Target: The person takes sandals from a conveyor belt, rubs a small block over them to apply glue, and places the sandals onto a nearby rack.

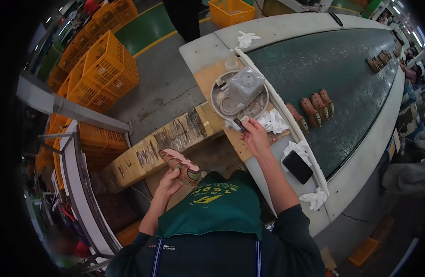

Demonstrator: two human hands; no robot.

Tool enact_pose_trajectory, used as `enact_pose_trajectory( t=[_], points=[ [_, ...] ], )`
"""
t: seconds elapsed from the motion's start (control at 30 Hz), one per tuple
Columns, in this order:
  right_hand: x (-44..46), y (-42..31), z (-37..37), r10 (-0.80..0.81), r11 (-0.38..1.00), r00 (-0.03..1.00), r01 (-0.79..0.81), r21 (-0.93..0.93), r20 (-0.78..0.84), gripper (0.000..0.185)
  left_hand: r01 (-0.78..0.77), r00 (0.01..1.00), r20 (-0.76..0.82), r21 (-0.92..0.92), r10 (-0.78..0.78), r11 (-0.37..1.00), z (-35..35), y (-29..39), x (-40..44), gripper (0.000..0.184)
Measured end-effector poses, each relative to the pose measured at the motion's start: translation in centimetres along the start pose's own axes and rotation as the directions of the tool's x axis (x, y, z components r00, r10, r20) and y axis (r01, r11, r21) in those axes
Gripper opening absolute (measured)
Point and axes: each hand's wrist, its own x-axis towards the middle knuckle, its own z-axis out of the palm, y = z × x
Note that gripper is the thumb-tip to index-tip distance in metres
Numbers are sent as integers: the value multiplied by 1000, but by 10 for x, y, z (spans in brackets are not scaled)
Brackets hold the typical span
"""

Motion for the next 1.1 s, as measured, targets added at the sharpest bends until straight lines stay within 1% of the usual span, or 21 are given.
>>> enact_pose_trajectory(
  t=[0.03,0.1,0.13,0.17,0.2,0.23,0.27,0.33,0.37,0.4,0.47,0.5,0.57,0.63,0.8,0.87,0.97,1.0,1.03,1.07,1.1],
  points=[
    [6,0,14,32,999,998,-32,15,47,30,34,999,-40,61,-32,998,-7,1,-6,55],
    [7,-1,38,76,997,988,-72,-35,131,31,-54,998,-24,177,59,983,-10,-1,-3,52],
    [7,-4,50,78,993,980,-60,-101,183,32,-179,976,-59,338,210,924,3,5,2,51],
    [4,-5,61,82,986,970,-46,-161,228,32,-305,929,8,582,370,754,20,17,7,50],
    [2,-6,71,66,979,965,-13,-204,253,37,-387,866,117,772,485,504,35,31,11,49],
    [0,-9,81,59,979,962,-4,-203,266,37,-335,870,139,871,472,360,43,42,15,51],
    [-2,-16,90,2,975,949,68,-210,314,39,-350,862,154,870,482,347,55,58,20,51],
    [-1,-31,102,-83,963,926,169,-209,367,40,-568,667,512,819,541,-74,89,89,25,54],
    [3,-40,108,-129,936,909,243,-253,396,41,-582,585,613,773,531,-252,101,97,30,57],
    [5,-48,111,-169,904,892,309,-294,419,42,-595,571,635,757,521,-270,110,101,38,57],
    [5,-63,117,-215,898,868,356,-258,448,43,-619,415,768,631,488,-467,124,105,45,55],
    [5,-70,119,-236,892,854,379,-246,463,43,-625,409,779,619,475,-476,129,106,49,55],
    [5,-80,118,-265,885,842,406,-228,470,43,-600,378,826,563,418,-569,138,105,56,55],
    [4,-86,114,-257,864,834,425,-272,488,41,-602,382,831,555,403,-574,148,103,57,56],
    [2,-94,112,-242,860,785,445,-248,570,41,-586,406,831,556,380,-589,158,101,54,57],
    [-6,-97,116,-211,852,765,449,-270,608,41,-575,433,824,564,365,-592,157,102,52,56],
    [-22,-104,124,-146,884,707,407,-230,692,41,-542,472,804,589,363,-599,153,103,52,58],
    [-26,-107,126,-155,857,687,451,-250,710,41,-531,476,798,597,370,-601,151,104,51,58],
    [-30,-108,128,-162,828,666,493,-267,728,40,-524,514,772,627,373,-577,150,104,51,60],
    [-33,-109,130,-154,832,662,487,-265,734,40,-516,549,747,656,375,-551,148,103,50,63],
    [-35,-112,132,-148,821,662,496,-282,735,40,-508,550,743,660,381,-554,145,103,49,63]
  ],
)
